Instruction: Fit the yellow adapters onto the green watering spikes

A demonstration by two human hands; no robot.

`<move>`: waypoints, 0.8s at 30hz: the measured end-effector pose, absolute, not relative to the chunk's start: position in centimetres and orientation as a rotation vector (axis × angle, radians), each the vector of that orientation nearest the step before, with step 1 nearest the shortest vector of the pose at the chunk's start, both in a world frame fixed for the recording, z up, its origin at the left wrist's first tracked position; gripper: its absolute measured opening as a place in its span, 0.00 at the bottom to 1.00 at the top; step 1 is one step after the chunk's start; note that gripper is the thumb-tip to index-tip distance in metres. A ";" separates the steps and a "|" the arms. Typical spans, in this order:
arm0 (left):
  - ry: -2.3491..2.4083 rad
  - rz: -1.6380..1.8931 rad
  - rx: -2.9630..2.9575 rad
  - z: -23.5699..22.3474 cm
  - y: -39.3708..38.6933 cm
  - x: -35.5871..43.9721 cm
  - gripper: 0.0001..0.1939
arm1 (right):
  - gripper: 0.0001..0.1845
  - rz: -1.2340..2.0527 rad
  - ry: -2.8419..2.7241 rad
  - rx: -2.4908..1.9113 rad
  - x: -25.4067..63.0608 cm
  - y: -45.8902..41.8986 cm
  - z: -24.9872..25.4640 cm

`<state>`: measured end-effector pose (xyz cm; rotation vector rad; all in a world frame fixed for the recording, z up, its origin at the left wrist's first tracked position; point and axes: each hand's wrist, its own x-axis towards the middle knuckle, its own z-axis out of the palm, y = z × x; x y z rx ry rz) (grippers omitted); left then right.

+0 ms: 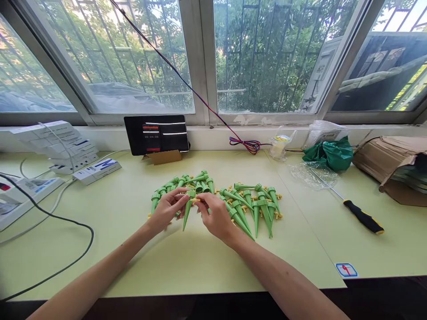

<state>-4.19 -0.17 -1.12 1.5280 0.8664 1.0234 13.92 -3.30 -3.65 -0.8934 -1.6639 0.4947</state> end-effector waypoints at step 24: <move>0.810 1.019 1.515 -1.1 0.0 -4.3 0.19 | 0.08 0.495 -1.712 -0.998 14.3 -2.9 -3.6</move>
